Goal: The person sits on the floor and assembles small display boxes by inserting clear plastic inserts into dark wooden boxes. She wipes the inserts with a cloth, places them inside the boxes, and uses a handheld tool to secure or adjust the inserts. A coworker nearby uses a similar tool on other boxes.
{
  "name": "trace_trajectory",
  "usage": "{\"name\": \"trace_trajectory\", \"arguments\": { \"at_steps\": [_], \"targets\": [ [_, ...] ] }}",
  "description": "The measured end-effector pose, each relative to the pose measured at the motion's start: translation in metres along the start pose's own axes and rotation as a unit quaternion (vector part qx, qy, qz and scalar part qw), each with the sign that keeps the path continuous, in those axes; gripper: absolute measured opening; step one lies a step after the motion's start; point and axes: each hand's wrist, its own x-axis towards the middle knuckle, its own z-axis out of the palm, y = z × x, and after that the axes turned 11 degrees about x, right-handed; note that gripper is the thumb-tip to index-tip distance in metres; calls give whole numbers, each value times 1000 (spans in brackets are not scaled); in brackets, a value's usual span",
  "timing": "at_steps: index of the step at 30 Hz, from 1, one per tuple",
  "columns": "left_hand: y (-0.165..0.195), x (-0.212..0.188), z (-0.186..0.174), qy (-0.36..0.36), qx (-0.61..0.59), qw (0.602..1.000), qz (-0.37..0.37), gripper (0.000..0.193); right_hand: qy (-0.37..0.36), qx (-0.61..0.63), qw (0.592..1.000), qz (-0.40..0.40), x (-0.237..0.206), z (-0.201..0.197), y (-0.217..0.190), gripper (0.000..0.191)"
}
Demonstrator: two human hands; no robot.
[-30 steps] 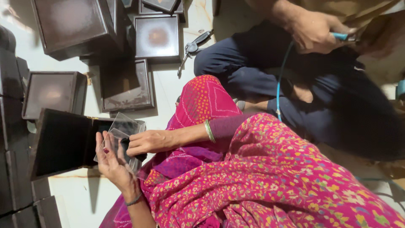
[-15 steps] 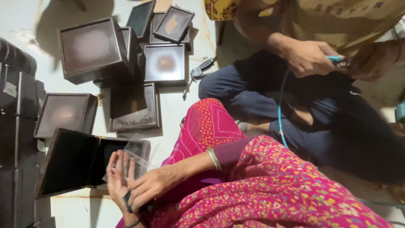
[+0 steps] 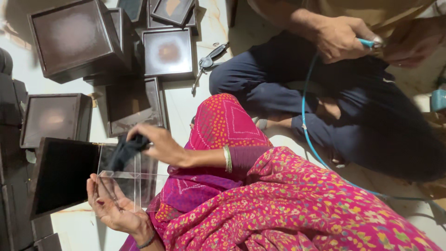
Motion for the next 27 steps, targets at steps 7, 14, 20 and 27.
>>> {"name": "trace_trajectory", "arguments": {
  "at_steps": [7,14,20,27],
  "targets": [
    [-2,-5,4,-31,-1,1000,-5,44,-125,-3,992,34,-17,12,12,37],
    [2,-13,16,-46,149,985,-76,47,-135,-51,986,83,-32,13,45,43],
    [-4,-20,20,-124,210,969,-46,61,-104,-13,990,98,-40,9,50,36],
    [-15,-19,14,-106,179,973,-103,58,-103,-47,990,80,-40,11,50,35]
  ]
}}
